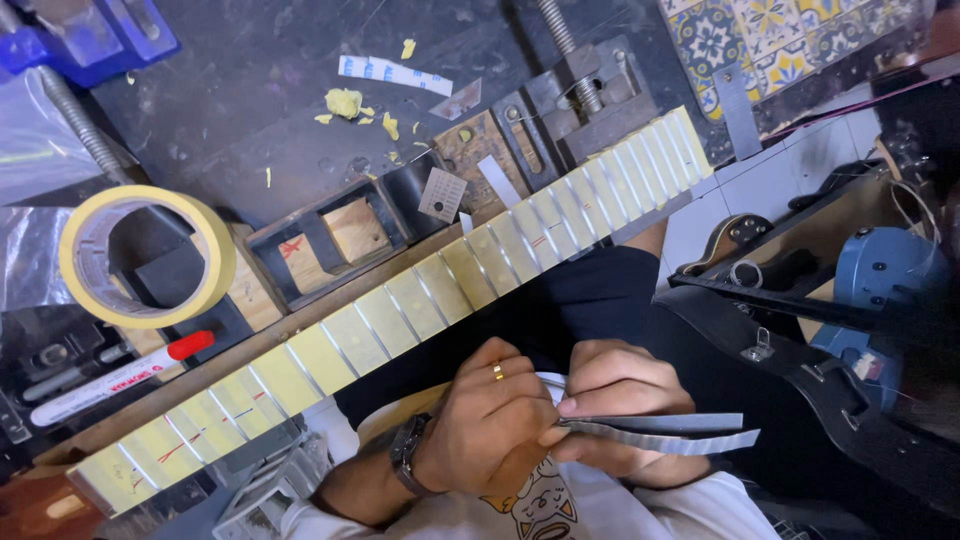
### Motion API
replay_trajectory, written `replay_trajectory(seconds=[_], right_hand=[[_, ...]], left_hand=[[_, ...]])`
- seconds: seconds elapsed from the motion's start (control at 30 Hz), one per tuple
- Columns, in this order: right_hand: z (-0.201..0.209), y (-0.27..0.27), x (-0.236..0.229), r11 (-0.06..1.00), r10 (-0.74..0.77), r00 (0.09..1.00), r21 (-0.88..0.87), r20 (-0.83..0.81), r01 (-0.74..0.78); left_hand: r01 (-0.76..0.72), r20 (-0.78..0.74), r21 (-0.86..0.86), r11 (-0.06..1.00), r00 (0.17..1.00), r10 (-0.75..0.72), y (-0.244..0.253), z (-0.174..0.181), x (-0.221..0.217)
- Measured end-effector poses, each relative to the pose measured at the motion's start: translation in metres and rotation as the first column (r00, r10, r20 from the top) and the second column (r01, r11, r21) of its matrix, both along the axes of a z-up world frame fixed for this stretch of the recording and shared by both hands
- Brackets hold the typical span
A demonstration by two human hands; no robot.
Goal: The person files the frets on a guitar neck using a metal file. The guitar neck is clamped in a vise, and the frets are protected by masking tape. The person works methodically along the fretboard.
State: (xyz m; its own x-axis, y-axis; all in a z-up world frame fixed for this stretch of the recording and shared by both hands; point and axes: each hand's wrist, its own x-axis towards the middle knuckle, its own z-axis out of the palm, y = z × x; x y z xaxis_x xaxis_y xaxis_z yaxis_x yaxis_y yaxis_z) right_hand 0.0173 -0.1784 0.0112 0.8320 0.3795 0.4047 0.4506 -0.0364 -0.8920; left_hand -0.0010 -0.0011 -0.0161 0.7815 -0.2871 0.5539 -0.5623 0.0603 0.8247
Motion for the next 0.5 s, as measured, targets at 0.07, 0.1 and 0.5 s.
replay_trajectory(seconds=[0.07, 0.1, 0.5], right_hand=[[0.009, 0.0, 0.004, 0.998, 0.056, 0.998, -0.008, -0.025, -0.056], [0.013, 0.0, 0.007, 0.994, 0.104, 0.994, -0.016, -0.037, -0.105], [0.005, 0.005, 0.01, 0.865, -0.438, 0.896, -0.238, 0.074, 0.442]], left_hand=[[0.008, -0.048, -0.033, 0.999, 0.999, -0.009, 0.003, 0.004, -0.001], [0.023, -0.081, -0.068, 0.997, 0.996, -0.028, 0.005, 0.006, 0.0], [-0.46, 0.288, 0.396, 0.795, 0.884, 0.368, 0.067, 0.056, 0.013]])
